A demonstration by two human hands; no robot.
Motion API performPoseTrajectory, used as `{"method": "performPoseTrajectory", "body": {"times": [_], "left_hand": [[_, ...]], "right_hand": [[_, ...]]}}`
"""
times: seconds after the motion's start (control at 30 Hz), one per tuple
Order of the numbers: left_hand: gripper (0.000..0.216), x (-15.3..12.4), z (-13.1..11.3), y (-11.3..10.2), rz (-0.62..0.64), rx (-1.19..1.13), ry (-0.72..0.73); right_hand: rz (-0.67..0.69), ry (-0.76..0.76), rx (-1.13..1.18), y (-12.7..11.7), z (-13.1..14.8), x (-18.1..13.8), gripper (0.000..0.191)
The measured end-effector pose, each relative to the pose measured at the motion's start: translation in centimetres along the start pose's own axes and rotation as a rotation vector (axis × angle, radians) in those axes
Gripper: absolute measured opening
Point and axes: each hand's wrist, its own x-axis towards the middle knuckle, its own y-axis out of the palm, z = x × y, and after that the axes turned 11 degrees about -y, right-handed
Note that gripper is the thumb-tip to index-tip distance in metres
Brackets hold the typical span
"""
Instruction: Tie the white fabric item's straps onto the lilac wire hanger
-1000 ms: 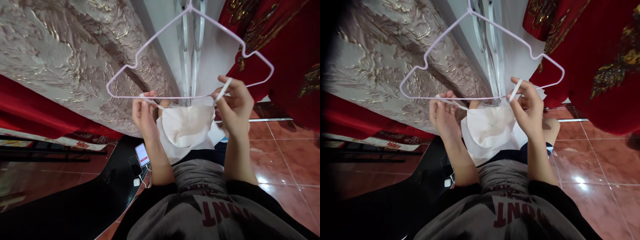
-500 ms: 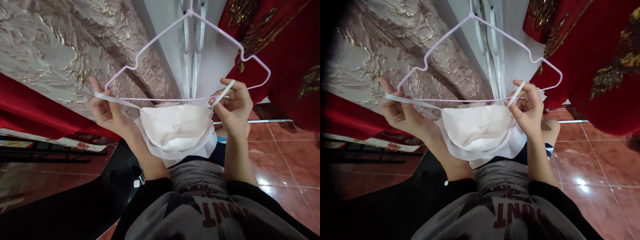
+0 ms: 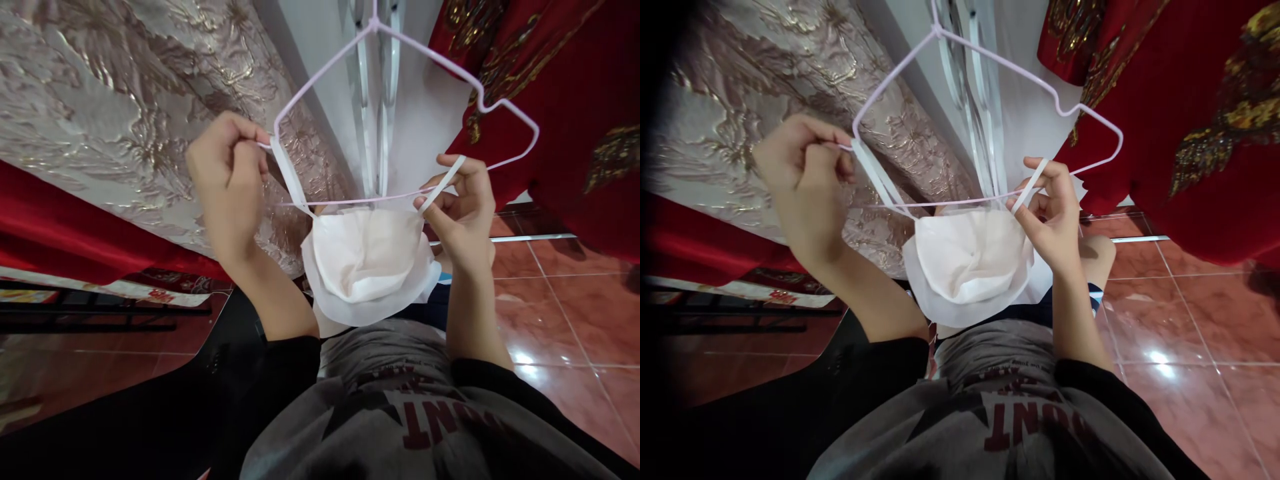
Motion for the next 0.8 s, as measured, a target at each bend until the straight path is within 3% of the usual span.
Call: {"method": "performPoseTrajectory", "body": {"times": [0.1, 0.17, 0.23, 0.3, 0.4, 0.5, 0.67, 0.73, 0.8], "left_hand": [[0.035, 0.0, 1.5, 0.1, -0.027, -0.113, -0.139], [0.031, -1.1, 3.1, 0.5, -0.11, -0.265, -0.187], [0.028, -2.9, 4.5, 1.9, -0.261, -0.446, -0.265], [0.024, -4.9, 5.5, 4.1, -0.312, -0.574, -0.318], [0.024, -6.9, 6.3, 7.7, -0.272, -0.626, -0.249], [0.04, -7.3, 6.4, 9.2, -0.227, -0.638, -0.161], [0.03, -7.1, 6.1, 8.2, -0.216, -0.628, -0.119], [0.025, -7.2, 5.9, 8.0, -0.233, -0.594, -0.131], [0.022, -7.2, 5.6, 8.1, -0.246, -0.567, -0.15]], "right_hand": [[-0.022, 0.024, -0.003, 0.0, 0.1, -0.1, 0.053], [-0.038, 0.039, 0.0, 0.1, -0.1, -0.1, 0.053], [-0.033, 0.04, 0.005, 0.3, -0.3, -0.1, 0.054], [-0.021, 0.028, 0.016, 0.7, -0.3, -0.1, 0.055], [-0.024, 0.024, 0.056, 1.3, 0.2, -0.3, 0.056], [-0.125, 0.067, 0.08, 1.1, 0.4, -0.4, 0.053], [-0.763, 0.005, -0.058, -3.1, -3.0, 0.7, 0.02], [-0.81, -0.107, -0.096, -5.6, -4.4, 1.9, 0.014], [-0.627, -0.1, -0.129, -7.2, -4.5, 3.5, 0.017]]}}
